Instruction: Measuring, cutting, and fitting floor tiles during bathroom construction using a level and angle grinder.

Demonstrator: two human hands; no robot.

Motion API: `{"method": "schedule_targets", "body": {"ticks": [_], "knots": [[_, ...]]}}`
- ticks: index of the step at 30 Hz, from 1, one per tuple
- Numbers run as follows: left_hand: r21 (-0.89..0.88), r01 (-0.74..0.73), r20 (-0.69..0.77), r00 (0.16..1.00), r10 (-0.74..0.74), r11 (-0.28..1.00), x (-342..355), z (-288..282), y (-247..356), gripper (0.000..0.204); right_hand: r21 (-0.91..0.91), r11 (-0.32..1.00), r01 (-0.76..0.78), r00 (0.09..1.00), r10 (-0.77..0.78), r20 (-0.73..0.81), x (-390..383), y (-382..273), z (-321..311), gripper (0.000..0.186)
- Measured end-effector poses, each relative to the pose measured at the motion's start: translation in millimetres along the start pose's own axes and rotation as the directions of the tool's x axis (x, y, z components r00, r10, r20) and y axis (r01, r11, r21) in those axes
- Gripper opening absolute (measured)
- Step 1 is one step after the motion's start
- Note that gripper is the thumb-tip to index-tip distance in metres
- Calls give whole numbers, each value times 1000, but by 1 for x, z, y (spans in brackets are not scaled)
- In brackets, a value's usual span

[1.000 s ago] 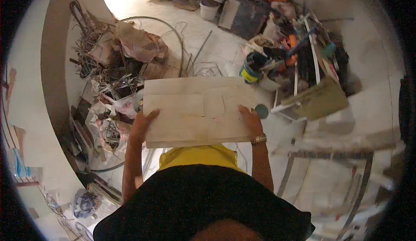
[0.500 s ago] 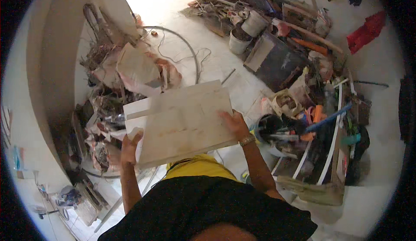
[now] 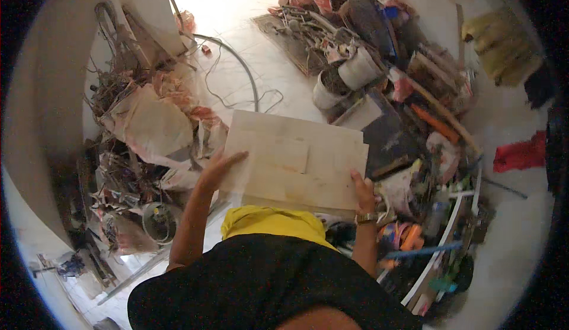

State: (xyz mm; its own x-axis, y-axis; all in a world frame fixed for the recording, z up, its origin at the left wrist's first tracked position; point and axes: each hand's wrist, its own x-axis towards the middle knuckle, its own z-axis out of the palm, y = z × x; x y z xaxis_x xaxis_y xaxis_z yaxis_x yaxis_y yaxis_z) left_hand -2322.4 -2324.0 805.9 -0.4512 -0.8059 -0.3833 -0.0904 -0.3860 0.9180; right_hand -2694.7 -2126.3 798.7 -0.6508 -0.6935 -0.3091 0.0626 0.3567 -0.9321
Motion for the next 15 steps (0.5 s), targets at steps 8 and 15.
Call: {"method": "schedule_targets", "body": {"ticks": [8,15], "knots": [[63,-63,-238,968,76,996,121,43,49,49,-368,924,106,940,28,340,288,-48,26,43],[-257,-74,-582,808,-93,964,179,59,67,50,-359,813,459,738,-124,663,431,-124,115,35]]}}
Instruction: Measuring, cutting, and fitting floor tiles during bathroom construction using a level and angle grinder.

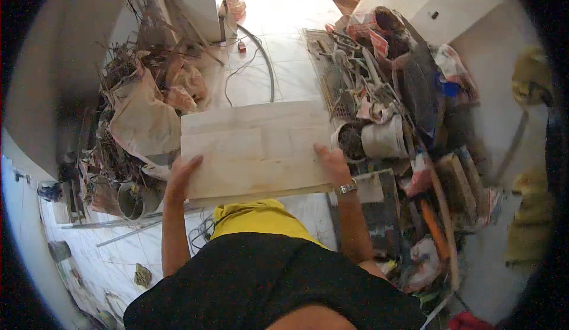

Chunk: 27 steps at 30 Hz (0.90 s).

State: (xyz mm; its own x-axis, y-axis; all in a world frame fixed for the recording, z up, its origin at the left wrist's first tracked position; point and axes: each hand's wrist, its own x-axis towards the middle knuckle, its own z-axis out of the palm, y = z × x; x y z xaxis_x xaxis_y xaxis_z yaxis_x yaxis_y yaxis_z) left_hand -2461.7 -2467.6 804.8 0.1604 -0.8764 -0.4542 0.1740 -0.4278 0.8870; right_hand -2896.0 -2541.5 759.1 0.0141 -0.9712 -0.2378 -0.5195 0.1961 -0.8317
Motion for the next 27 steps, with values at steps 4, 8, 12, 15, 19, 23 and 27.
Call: {"method": "schedule_targets", "body": {"ticks": [4,8,12,15,19,23,27], "knots": [[-41,15,-74,997,-18,999,77,33,1,53,162,978,-130,977,99,187,104,-24,-26,30],[-121,-32,-28,999,29,992,176,88,36,58,405,914,25,977,-109,186,221,2,-56,32],[-97,-81,-52,996,76,992,243,153,115,59,198,980,24,979,-63,193,301,-49,-116,31],[-29,-24,-39,999,23,999,318,182,138,59,294,950,-104,984,56,167,367,-56,-151,37],[96,-18,-4,1000,18,995,391,231,213,59,366,918,-154,983,104,151,462,-56,-177,46],[331,-138,62,990,124,933,495,264,270,58,454,891,10,995,-56,87,581,-54,-185,49],[406,-179,113,983,144,896,611,295,323,57,364,925,-107,980,37,193,724,-62,-202,56]]}}
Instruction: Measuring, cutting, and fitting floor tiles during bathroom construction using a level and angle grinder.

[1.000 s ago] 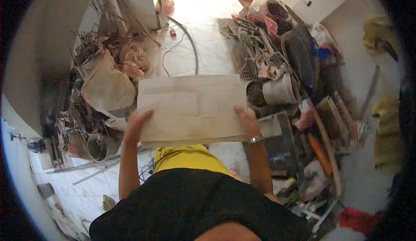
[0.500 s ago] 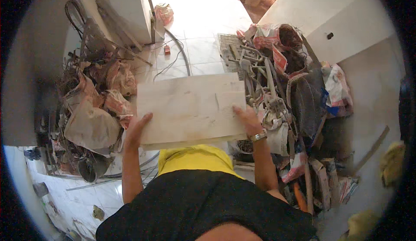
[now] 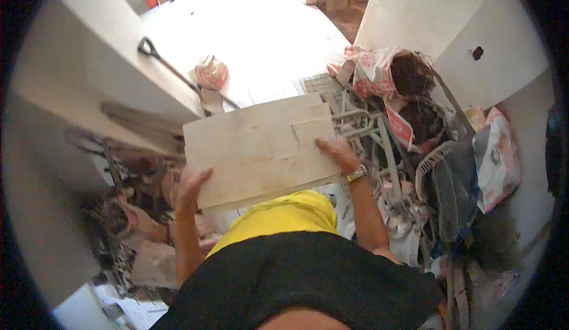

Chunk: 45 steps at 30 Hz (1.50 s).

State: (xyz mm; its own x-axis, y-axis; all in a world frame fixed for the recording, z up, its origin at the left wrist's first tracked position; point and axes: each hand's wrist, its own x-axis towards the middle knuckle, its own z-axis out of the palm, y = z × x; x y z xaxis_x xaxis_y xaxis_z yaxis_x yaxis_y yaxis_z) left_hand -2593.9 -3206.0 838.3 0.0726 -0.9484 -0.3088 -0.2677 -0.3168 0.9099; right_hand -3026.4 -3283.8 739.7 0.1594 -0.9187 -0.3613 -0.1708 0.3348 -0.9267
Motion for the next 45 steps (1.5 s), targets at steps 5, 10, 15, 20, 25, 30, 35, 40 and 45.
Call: {"method": "schedule_targets", "body": {"ticks": [5,10,15,20,25,30,35,40,45], "knots": [[2,-2,-206,979,2,1000,95,-16,62,55,227,974,-20,993,-8,120,107,-101,-12,64],[-113,-6,-268,963,-24,994,206,-16,121,60,424,892,-154,977,72,202,250,-97,-19,59],[-107,8,-289,957,-39,994,361,-27,141,67,562,799,-214,963,77,258,383,-109,-21,58],[28,24,15,1000,-24,999,563,-60,169,66,481,870,-111,993,111,29,489,-164,-40,59],[-301,-82,170,976,139,950,722,-76,273,85,534,840,100,947,85,-310,544,-194,-56,57],[-925,246,379,614,692,288,808,46,237,87,750,583,314,866,149,-478,634,-214,-68,50],[-684,28,339,897,284,729,890,131,319,45,778,423,465,837,75,-541,722,-308,-80,51],[-630,-202,195,893,405,750,1009,153,349,44,724,502,473,828,29,-561,837,-329,-115,51],[-771,177,261,964,49,611,1111,147,386,46,807,498,318,928,10,-372,910,-358,-177,51]]}}
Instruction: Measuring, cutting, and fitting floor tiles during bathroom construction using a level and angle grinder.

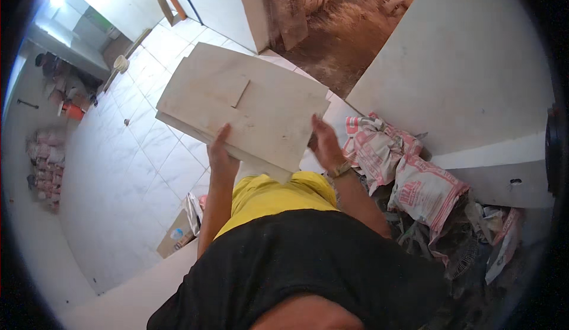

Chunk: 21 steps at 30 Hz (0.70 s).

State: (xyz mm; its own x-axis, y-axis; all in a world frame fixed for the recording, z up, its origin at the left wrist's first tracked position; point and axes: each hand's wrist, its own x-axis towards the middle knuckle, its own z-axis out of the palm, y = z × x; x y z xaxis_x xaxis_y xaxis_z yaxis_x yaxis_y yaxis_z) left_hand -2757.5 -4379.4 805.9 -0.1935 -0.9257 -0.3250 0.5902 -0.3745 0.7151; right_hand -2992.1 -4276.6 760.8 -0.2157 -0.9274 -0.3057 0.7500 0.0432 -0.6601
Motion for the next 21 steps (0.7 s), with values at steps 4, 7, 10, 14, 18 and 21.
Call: {"method": "schedule_targets", "body": {"ticks": [4,7,10,14,18,21], "knots": [[-3,115,3,993,-115,993,89,19,11,40,-649,694,313,844,-516,-144,111,-81,-56,53],[64,204,39,978,-206,977,166,10,6,39,-888,419,189,942,-334,43,188,-124,-31,62],[58,361,152,918,-366,931,244,6,-12,38,-984,167,65,998,-27,62,290,-120,-27,63],[217,487,88,853,-514,846,342,-8,-41,41,-746,521,-415,860,492,-134,363,-101,-45,67],[274,596,181,739,-649,755,443,47,-60,42,-652,675,-345,928,350,-128,412,-128,-69,72],[343,683,161,634,-757,645,430,25,-54,47,-596,711,-374,927,312,-209,358,-112,-35,78]]}}
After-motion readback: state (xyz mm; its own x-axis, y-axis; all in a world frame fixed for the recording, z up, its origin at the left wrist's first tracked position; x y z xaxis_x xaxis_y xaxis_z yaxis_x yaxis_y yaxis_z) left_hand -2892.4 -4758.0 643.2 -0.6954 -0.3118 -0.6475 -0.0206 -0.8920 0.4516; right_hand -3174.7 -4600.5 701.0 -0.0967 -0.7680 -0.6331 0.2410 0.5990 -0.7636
